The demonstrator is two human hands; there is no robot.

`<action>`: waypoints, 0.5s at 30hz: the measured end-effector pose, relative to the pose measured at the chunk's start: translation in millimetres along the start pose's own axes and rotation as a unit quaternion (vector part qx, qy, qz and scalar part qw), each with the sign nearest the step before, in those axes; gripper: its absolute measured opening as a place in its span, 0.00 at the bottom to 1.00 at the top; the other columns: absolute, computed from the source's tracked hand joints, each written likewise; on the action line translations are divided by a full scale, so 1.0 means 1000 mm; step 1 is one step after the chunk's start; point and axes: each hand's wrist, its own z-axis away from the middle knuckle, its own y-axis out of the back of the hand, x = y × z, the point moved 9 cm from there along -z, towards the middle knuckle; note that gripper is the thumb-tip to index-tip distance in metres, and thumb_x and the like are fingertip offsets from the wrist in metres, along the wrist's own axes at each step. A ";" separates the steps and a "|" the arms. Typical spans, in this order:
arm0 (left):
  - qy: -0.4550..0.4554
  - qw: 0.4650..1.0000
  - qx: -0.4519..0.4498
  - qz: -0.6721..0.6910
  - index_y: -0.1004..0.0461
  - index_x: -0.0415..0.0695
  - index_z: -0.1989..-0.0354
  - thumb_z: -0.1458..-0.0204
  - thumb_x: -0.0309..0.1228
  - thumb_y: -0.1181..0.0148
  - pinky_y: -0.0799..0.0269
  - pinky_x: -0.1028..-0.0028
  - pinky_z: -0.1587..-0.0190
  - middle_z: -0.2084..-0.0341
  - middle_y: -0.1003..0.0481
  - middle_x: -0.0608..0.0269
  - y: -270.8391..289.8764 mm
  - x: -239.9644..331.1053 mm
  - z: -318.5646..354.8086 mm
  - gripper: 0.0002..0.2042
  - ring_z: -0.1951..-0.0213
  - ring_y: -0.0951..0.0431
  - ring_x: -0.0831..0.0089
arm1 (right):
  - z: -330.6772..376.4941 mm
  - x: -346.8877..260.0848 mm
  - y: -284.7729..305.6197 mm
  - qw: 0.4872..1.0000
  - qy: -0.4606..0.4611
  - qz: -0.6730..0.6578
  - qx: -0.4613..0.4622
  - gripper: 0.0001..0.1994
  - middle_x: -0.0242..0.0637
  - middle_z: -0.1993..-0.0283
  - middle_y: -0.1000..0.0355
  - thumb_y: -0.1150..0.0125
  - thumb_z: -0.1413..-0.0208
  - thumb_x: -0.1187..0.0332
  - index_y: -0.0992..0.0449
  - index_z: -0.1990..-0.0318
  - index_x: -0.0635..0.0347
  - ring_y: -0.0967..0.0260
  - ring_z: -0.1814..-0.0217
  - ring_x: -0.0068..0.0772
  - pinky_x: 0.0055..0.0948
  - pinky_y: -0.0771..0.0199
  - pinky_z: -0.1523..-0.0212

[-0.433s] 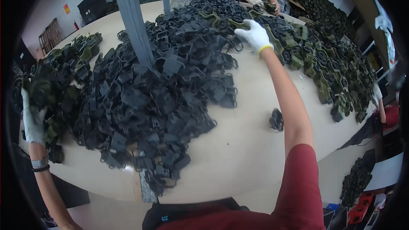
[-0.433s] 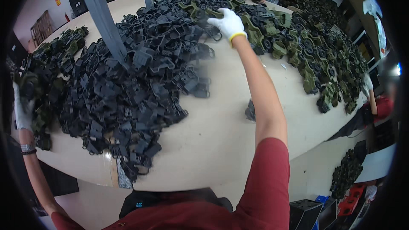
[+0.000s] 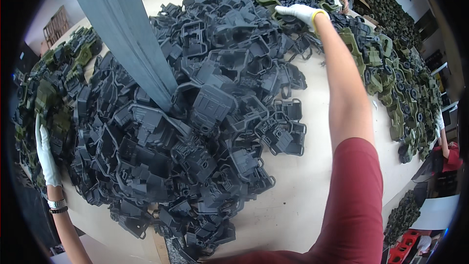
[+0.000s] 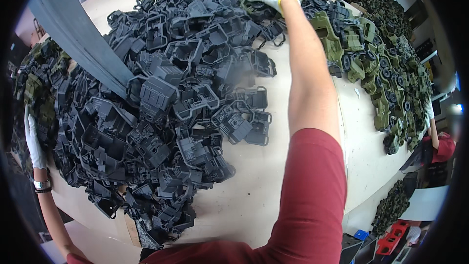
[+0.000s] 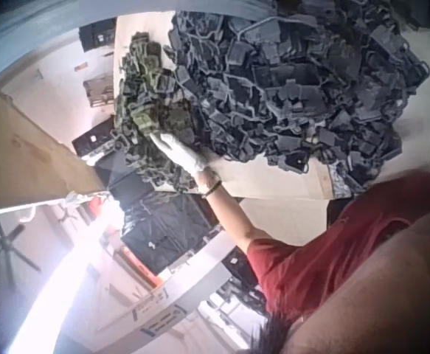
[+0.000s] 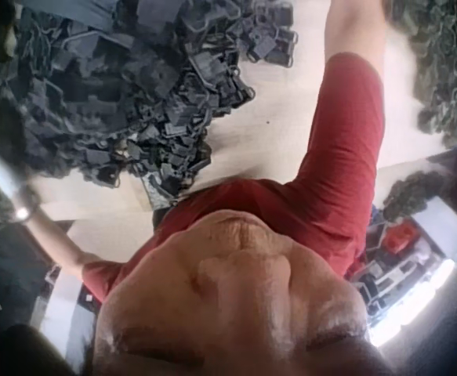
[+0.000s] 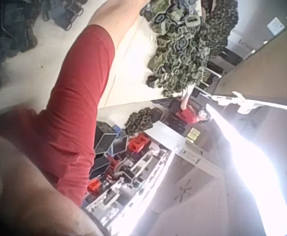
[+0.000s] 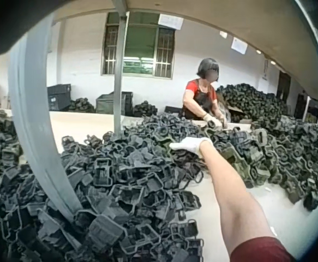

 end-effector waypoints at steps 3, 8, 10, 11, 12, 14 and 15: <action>0.040 0.998 -0.007 0.048 0.42 0.43 0.27 0.30 0.50 0.56 0.53 0.69 0.26 0.29 0.41 0.60 0.003 -0.023 0.000 0.30 0.27 0.44 0.69 | 0.012 0.019 -0.005 0.989 -0.095 -0.107 -0.041 0.38 0.35 0.37 0.27 0.37 0.47 0.35 0.27 0.36 0.51 0.32 0.36 0.28 0.33 0.38 0.34; 0.016 0.999 -0.001 0.041 0.40 0.39 0.29 0.29 0.45 0.57 0.50 0.71 0.27 0.30 0.37 0.60 0.002 -0.038 0.004 0.28 0.30 0.40 0.70 | 0.055 0.032 -0.005 0.997 -0.026 -0.047 -0.053 0.32 0.34 0.32 0.32 0.40 0.42 0.43 0.28 0.35 0.52 0.38 0.31 0.30 0.34 0.41 0.32; 0.024 0.998 0.000 0.057 0.39 0.38 0.30 0.29 0.45 0.56 0.49 0.71 0.28 0.31 0.36 0.60 0.010 -0.060 0.004 0.27 0.31 0.38 0.71 | 0.087 0.012 -0.008 1.000 -0.006 0.017 -0.007 0.30 0.38 0.36 0.29 0.43 0.40 0.45 0.26 0.39 0.59 0.35 0.34 0.33 0.35 0.38 0.34; 0.023 0.997 -0.003 0.078 0.37 0.38 0.30 0.29 0.44 0.56 0.49 0.72 0.28 0.32 0.35 0.60 0.008 -0.065 -0.002 0.26 0.32 0.37 0.71 | 0.092 0.018 -0.003 0.998 0.025 0.058 -0.012 0.31 0.41 0.39 0.27 0.42 0.41 0.45 0.25 0.41 0.63 0.32 0.38 0.37 0.34 0.36 0.37; 0.031 0.996 -0.003 0.084 0.35 0.38 0.32 0.30 0.43 0.54 0.47 0.73 0.29 0.35 0.32 0.60 0.005 -0.066 -0.004 0.25 0.33 0.35 0.72 | 0.103 0.029 -0.006 0.999 0.007 0.027 -0.020 0.31 0.42 0.37 0.28 0.43 0.41 0.43 0.25 0.40 0.58 0.34 0.35 0.40 0.39 0.35 0.37; 0.049 0.995 0.004 0.089 0.33 0.39 0.33 0.30 0.45 0.53 0.45 0.74 0.31 0.36 0.29 0.61 0.003 -0.068 -0.003 0.26 0.35 0.33 0.72 | 0.124 0.038 -0.011 0.996 0.035 0.071 -0.042 0.30 0.45 0.36 0.30 0.45 0.41 0.42 0.25 0.41 0.55 0.34 0.34 0.46 0.41 0.34 0.38; 0.054 0.996 0.004 0.074 0.32 0.40 0.33 0.31 0.46 0.53 0.45 0.74 0.32 0.37 0.29 0.61 -0.008 -0.058 -0.004 0.26 0.36 0.32 0.72 | 0.141 0.041 -0.009 0.985 0.075 0.149 -0.053 0.29 0.48 0.37 0.30 0.45 0.40 0.43 0.24 0.42 0.57 0.33 0.36 0.47 0.39 0.33 0.39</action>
